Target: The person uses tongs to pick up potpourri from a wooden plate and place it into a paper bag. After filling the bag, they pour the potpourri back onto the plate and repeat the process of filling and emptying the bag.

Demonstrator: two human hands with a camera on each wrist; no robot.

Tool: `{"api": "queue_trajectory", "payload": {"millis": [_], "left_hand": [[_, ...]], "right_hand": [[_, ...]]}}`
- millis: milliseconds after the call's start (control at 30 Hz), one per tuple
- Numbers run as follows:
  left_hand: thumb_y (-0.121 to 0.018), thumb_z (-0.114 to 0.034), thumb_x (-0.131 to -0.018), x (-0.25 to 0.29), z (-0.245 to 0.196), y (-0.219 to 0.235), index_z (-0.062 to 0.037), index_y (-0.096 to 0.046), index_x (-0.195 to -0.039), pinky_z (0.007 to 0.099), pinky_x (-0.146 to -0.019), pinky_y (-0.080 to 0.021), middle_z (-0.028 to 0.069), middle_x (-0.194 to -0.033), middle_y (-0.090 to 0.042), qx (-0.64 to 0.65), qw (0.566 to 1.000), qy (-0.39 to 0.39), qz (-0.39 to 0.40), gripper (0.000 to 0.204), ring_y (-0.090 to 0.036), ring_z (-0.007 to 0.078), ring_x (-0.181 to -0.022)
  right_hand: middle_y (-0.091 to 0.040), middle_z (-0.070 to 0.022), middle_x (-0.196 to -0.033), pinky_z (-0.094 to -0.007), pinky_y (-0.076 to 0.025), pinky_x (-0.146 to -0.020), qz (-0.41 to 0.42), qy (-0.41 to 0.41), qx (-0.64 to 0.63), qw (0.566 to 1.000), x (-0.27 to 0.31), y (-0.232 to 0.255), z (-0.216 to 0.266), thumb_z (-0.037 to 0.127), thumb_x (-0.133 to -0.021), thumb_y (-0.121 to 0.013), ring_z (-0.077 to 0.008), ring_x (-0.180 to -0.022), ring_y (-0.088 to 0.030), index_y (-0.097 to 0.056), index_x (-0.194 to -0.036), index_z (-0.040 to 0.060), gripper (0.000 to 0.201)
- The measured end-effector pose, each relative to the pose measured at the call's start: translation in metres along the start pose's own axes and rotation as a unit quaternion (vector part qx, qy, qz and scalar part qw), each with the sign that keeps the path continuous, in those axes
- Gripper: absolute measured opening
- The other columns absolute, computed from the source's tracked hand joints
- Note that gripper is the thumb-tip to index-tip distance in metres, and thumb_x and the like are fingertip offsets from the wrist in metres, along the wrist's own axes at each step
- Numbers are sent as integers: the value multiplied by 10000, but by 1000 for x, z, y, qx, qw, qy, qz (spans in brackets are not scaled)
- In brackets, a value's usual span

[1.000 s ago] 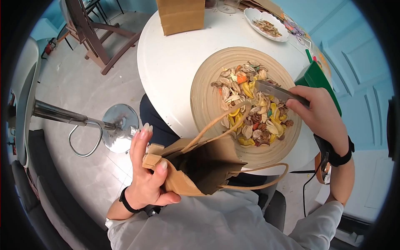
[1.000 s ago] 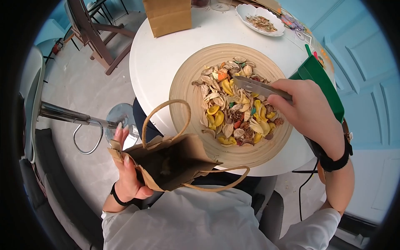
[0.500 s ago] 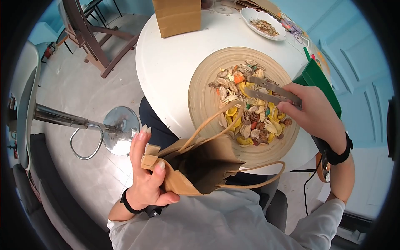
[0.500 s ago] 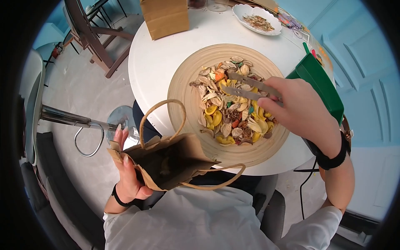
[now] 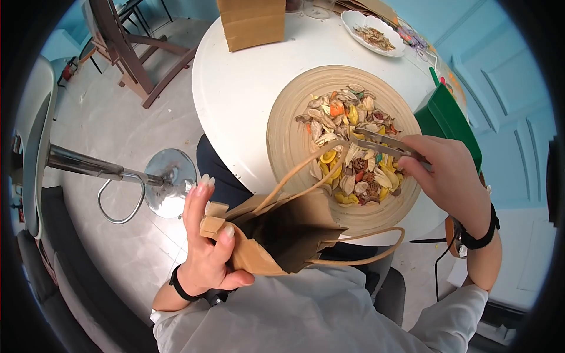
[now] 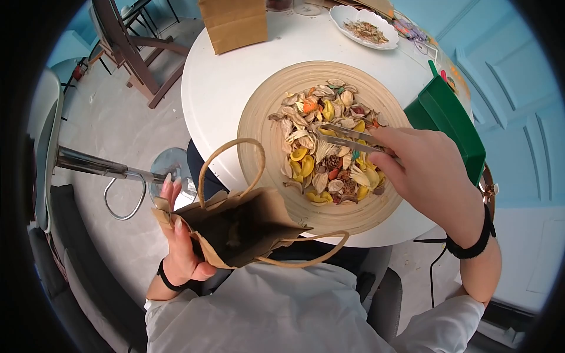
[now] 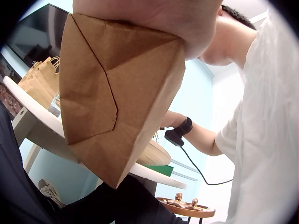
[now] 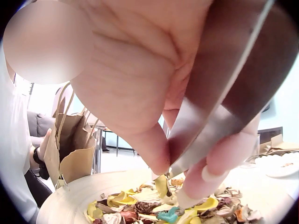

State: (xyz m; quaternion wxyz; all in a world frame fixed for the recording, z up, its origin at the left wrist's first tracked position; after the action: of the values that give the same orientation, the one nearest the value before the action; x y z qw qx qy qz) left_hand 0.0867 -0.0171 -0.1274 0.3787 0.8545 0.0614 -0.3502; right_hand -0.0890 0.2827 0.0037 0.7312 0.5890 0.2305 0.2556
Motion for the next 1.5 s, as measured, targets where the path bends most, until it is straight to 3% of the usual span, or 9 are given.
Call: {"api": "queue_trajectory", "payload": {"millis": [433,600,700,733,833,900,1000,1100,1500], "left_hand": [[-383,-713,-919,-3,-1,1,-236,-285,-1530,645,-1082,-234,400,-1463,-253,4,1000,3,3,781,-346,527,-1338],[-390,-716,-915,-1,0,0,-233,-284,-1531,645,-1084,-234,407,-1466,-242,1,1000,0,2,789,-346,527,-1336],[-393,-719,-913,0,-1,-1,-227,-279,-1535,641,-1087,-236,412,-1471,-229,2,1000,-2,1,802,-350,528,-1331],[-394,-721,-911,0,0,0,-224,-276,-1538,638,-1088,-237,415,-1473,-223,2,1000,3,-1,809,-352,528,-1329],[-391,-717,-915,-1,0,1,-219,-270,-1542,633,-1094,-233,415,-1478,-214,1,1000,-4,1,810,-352,527,-1328],[-391,-714,-916,0,0,0,-220,-271,-1542,632,-1096,-229,414,-1479,-213,1,1000,-4,0,806,-352,525,-1328],[-393,-710,-919,-1,0,0,-223,-272,-1541,632,-1097,-224,411,-1481,-212,1,1000,-3,-2,799,-352,523,-1329],[-397,-709,-919,-2,-1,0,-225,-271,-1541,631,-1097,-222,410,-1483,-211,4,1000,-4,-1,799,-351,522,-1330],[-393,-717,-913,-2,0,0,-238,-243,-1553,640,-1077,-274,404,-1489,-198,2,1000,0,0,813,-329,528,-1339]], "right_hand": [[-639,-127,-726,-280,-453,-562,17,-102,-117,988,8,28,-11,101,-861,-694,-182,-575,-567,-657,-1017,-46,217],[-655,-62,-732,-254,-451,-573,69,-196,-277,938,18,31,-6,80,-863,-701,-100,-605,-548,-664,-1005,-55,200],[-665,-62,-752,-247,-463,-587,122,-97,-303,940,22,32,10,91,-838,-735,-89,-621,-562,-678,-1008,-38,222],[-683,-59,-781,-243,-470,-599,128,4,-292,948,22,28,16,103,-815,-766,-90,-636,-580,-679,-1053,-22,283],[-684,-66,-790,-246,-473,-605,185,-15,-343,921,17,32,29,124,-814,-775,-114,-631,-587,-666,-1081,-20,322],[-659,-76,-761,-258,-468,-592,126,-15,-341,932,20,25,17,141,-830,-755,-140,-622,-587,-654,-1063,-21,301],[-628,-102,-723,-313,-455,-574,5,-62,-107,992,2,21,-5,153,-848,-710,-208,-615,-598,-646,-1028,-7,249],[-641,-116,-727,-359,-458,-585,-7,-35,-8,999,-6,6,-25,177,-856,-694,-275,-643,-615,-640,-1019,5,243],[-635,-150,-695,-428,-455,-584,-1,-12,23,1000,-18,-12,-24,226,-866,-662,-348,-643,-607,-667,-912,36,196]]}}
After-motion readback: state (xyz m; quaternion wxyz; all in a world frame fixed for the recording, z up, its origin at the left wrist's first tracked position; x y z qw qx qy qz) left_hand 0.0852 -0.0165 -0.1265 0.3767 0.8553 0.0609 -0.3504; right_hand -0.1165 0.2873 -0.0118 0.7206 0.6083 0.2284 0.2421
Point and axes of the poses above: each hand's wrist, its own x-axis away from the middle knuckle, its own y-axis out of the back of the hand, z = x × y, the point moved 2 cm from there along -x, towards the middle knuckle
